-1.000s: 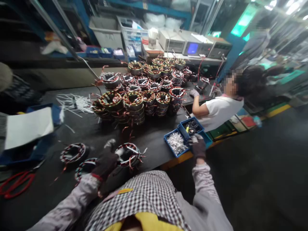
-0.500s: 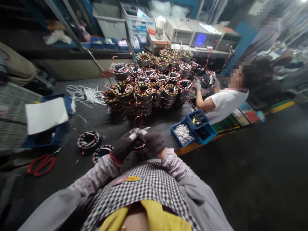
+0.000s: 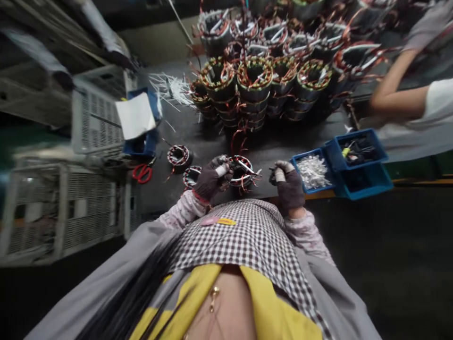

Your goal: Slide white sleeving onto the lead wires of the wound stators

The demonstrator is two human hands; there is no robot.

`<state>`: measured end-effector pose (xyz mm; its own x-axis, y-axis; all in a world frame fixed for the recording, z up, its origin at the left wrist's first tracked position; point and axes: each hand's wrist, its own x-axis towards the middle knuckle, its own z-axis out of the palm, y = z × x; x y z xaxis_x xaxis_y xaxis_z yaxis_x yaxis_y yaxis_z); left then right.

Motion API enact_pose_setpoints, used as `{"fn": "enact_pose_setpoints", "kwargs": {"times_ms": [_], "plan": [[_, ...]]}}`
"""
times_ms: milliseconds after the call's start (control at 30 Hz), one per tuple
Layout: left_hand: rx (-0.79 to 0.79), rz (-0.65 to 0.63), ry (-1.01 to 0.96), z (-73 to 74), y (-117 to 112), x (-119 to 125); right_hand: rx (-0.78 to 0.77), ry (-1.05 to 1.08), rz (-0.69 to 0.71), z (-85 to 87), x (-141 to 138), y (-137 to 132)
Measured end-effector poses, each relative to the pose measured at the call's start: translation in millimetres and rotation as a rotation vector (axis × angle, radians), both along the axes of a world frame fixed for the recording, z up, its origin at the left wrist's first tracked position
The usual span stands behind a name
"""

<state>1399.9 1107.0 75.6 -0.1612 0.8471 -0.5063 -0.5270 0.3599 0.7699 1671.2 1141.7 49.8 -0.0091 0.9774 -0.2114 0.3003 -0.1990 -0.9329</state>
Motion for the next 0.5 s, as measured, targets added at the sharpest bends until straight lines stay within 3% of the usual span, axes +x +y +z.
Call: {"fn": "enact_pose_setpoints", "kwargs": {"times_ms": [100,233,500], "plan": [[-0.084,-0.026,0.045,9.5,-3.7,7.0,0.009,-0.035,0.097,-11.5,8.0,-13.6],[-0.053,-0.088,0.174,12.6,0.9,16.9,0.103,-0.122,0.12,-15.1,5.3,-21.9],[0.014,-0.069,0.056,-21.3,4.6,17.7,0.072,-0.085,0.101,-17.7,-0.8,-23.3]]}}
